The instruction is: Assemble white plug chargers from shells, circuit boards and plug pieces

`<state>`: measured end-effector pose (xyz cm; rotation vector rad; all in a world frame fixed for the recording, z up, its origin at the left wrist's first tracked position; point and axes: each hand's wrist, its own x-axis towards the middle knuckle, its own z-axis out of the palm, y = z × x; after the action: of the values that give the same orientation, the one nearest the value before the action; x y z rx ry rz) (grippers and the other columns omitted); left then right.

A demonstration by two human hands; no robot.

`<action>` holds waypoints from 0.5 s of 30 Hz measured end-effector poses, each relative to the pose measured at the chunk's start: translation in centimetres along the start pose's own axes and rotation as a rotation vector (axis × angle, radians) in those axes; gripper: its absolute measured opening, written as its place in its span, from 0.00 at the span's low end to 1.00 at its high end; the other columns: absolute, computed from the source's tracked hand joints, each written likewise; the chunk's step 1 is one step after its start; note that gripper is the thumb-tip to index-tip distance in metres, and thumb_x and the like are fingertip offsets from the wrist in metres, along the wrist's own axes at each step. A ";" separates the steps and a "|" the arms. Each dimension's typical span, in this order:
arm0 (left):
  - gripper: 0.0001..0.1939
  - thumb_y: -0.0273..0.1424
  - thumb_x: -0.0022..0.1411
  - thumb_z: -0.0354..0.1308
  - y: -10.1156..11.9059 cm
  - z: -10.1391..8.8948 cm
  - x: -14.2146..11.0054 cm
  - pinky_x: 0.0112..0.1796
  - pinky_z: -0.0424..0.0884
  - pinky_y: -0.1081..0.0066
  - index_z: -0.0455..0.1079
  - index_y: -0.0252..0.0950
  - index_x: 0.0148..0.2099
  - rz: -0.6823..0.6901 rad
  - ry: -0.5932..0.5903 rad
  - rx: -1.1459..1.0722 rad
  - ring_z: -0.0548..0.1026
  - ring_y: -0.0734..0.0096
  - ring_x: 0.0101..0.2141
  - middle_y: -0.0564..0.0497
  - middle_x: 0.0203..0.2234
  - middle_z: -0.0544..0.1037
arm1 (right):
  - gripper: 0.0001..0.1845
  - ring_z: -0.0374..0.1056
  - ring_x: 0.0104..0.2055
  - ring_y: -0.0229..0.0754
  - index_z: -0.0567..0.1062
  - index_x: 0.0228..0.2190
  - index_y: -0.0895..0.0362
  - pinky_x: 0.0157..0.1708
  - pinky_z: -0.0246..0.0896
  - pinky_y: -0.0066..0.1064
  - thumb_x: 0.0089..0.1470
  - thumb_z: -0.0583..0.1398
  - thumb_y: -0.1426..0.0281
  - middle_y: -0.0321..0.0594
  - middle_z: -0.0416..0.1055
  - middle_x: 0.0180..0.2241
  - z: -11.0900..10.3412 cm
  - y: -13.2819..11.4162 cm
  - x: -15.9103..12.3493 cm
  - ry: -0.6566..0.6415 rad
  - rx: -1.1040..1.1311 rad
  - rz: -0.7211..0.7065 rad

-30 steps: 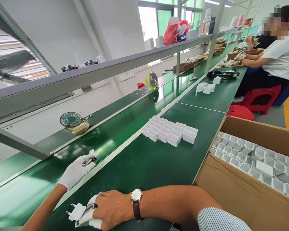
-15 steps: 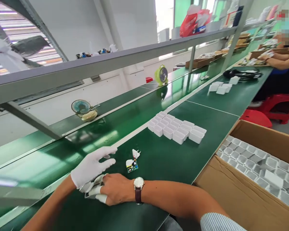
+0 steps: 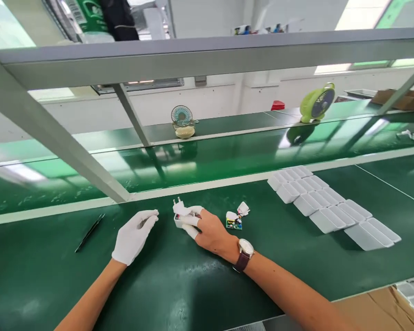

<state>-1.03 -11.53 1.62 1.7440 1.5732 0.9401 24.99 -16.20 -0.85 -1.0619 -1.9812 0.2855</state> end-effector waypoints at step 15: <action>0.11 0.33 0.67 0.57 -0.7 2.5 -2.3 0.47 0.74 0.64 0.74 0.44 0.51 0.363 -0.140 0.092 0.76 0.68 0.42 0.52 0.43 0.78 | 0.19 0.71 0.54 0.47 0.74 0.56 0.44 0.53 0.71 0.42 0.66 0.58 0.70 0.43 0.71 0.55 1.3 0.0 -0.6 -0.124 0.021 0.090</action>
<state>0.56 -13.63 -0.60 2.1585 1.2511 0.8988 24.13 -16.37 -2.01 -1.1462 -2.0376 0.4292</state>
